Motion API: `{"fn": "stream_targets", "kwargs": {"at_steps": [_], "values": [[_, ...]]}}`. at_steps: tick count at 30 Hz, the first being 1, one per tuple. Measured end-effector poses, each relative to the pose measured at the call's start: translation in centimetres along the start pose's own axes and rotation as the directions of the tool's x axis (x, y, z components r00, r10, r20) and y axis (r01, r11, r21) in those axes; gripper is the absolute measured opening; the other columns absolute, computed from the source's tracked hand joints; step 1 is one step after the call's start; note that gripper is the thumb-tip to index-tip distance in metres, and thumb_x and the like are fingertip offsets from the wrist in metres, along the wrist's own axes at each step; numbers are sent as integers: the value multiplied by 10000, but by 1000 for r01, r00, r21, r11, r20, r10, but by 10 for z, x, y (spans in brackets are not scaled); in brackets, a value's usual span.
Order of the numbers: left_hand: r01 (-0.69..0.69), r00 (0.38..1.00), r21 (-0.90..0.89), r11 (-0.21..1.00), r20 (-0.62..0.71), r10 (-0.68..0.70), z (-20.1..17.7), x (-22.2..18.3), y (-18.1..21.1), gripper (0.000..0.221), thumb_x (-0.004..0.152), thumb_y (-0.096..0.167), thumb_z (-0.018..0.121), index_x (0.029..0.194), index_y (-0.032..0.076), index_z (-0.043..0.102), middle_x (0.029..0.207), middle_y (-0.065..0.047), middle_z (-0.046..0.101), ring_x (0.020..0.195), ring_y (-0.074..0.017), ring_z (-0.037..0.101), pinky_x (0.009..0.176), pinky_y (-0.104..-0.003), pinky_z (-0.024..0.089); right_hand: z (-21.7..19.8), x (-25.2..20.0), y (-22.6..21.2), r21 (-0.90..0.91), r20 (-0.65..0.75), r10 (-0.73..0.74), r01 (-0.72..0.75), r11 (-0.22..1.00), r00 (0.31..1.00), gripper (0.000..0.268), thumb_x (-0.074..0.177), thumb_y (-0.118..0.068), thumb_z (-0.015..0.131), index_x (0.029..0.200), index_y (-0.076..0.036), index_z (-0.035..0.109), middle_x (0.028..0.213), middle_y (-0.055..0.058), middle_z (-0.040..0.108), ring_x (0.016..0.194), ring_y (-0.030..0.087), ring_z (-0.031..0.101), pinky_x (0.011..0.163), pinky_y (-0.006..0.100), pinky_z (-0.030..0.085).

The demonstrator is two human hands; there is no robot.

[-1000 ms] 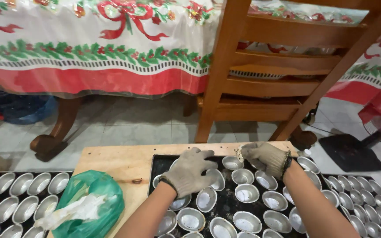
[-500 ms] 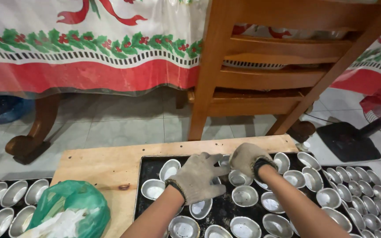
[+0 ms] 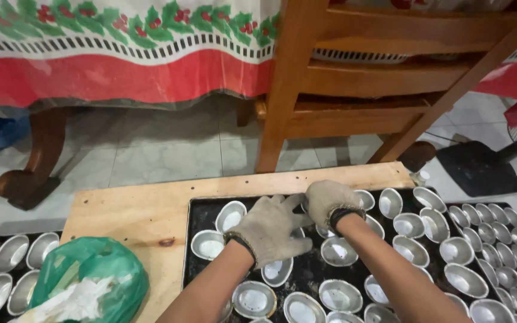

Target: Greasing small metal baking molds with a cloth and grease on a production table

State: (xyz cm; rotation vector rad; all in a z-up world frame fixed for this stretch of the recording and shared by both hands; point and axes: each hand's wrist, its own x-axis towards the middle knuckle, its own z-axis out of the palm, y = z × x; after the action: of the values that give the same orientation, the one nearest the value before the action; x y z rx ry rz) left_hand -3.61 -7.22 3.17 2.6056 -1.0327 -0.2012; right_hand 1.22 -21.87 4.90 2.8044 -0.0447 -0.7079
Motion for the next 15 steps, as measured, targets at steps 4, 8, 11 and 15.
{"fn": "stream_targets", "kwargs": {"at_steps": [4,8,11,15], "values": [[12,1000,-20,1000,26,-11,-4,-1,3,514,844,544,500,1231,289,722,1469,-80,481,1180,-356,517,942,-488,418,17,7,17,185,-128,-138,160,969,982,180,774,-188,576,767,-97,731,764,127,736,735,312,705,633,416,537],[73,995,38,997,-66,-70,11,5,1,571,804,724,439,1174,386,713,1461,-10,536,1192,-357,613,887,-410,521,24,11,29,358,-183,-163,220,908,970,286,848,-309,609,1027,-232,819,1118,91,790,1192,344,683,1024,459,564],[74,992,19,997,-105,-72,10,2,7,517,822,698,443,1134,393,721,1445,-18,557,1189,-369,622,883,-412,519,30,18,37,390,-157,-156,207,897,975,271,833,-410,654,1004,-296,829,1079,46,798,1140,303,713,981,418,580],[24,999,-50,998,-42,-26,-11,-4,16,452,853,506,478,1184,324,725,1428,-76,531,1074,-398,565,886,-524,428,37,37,47,-171,-126,-585,564,808,801,125,697,-279,632,741,-162,639,771,1,692,724,215,664,569,343,479]]}}
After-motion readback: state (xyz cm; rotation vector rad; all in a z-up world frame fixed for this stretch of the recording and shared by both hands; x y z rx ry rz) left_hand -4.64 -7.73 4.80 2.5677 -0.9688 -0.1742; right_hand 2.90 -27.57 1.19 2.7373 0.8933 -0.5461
